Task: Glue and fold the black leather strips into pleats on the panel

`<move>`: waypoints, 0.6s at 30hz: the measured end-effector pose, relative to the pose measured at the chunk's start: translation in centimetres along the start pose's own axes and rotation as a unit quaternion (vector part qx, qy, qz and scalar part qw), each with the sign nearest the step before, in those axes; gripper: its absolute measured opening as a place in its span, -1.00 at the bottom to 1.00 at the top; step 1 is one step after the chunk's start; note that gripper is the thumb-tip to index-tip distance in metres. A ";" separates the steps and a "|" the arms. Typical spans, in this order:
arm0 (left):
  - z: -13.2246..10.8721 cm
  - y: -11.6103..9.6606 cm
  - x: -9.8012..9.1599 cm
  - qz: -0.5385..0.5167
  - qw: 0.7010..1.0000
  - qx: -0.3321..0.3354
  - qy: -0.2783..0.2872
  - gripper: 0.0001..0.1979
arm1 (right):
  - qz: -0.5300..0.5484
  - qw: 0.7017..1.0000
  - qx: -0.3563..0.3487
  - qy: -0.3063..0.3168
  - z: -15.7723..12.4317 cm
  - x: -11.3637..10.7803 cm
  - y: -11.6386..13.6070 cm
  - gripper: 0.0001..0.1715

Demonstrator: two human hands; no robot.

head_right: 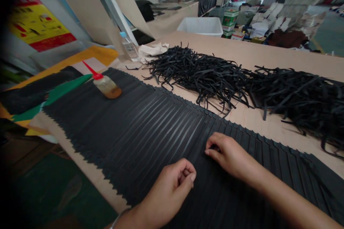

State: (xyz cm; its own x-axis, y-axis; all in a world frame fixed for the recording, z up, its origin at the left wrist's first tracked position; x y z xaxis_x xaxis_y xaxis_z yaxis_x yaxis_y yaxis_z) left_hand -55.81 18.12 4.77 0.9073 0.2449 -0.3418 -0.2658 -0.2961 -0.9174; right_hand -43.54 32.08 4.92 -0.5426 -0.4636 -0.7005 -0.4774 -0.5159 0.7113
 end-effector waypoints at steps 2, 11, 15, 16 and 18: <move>0.3 -0.1 -0.8 0.024 1.000 0.012 -0.006 -0.86 | -0.039 0.999 -0.022 -0.029 2.6 -0.8 -1.8 -0.87; 2.8 -0.7 -3.4 0.098 0.993 0.061 0.001 -0.86 | -0.106 0.992 0.013 -0.071 9.4 -1.8 -5.7 -0.85; 4.2 -1.7 -3.5 0.138 0.981 0.133 0.012 -0.81 | -0.133 0.989 0.005 -0.067 10.1 -1.8 -5.5 -0.89; 4.6 -2.0 -3.5 0.152 0.976 0.153 0.014 -0.80 | -0.141 0.988 -0.004 -0.067 10.2 -1.8 -5.3 -0.90; 5.5 -2.6 -3.2 0.189 0.963 0.191 0.019 -0.77 | -0.153 0.986 -0.018 -0.068 10.4 -1.9 -5.1 -0.91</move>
State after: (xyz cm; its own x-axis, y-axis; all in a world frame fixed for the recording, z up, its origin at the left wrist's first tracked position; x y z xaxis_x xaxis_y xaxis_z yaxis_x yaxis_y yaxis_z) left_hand -59.86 23.15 7.12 0.7311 0.1492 -0.6657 -0.6738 0.0052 -0.7389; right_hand -47.26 43.06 3.22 -0.4654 -0.1833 -0.8659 -0.6100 -0.6424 0.4639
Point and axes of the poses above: each hand's wrist, its own z-axis towards the middle knuckle, its own x-axis out of the palm, y = z × x, the point moved 6 cm from there along z, towards the middle knuckle, and after that the axes turned 14 degrees about -y, right-handed, at the moved point
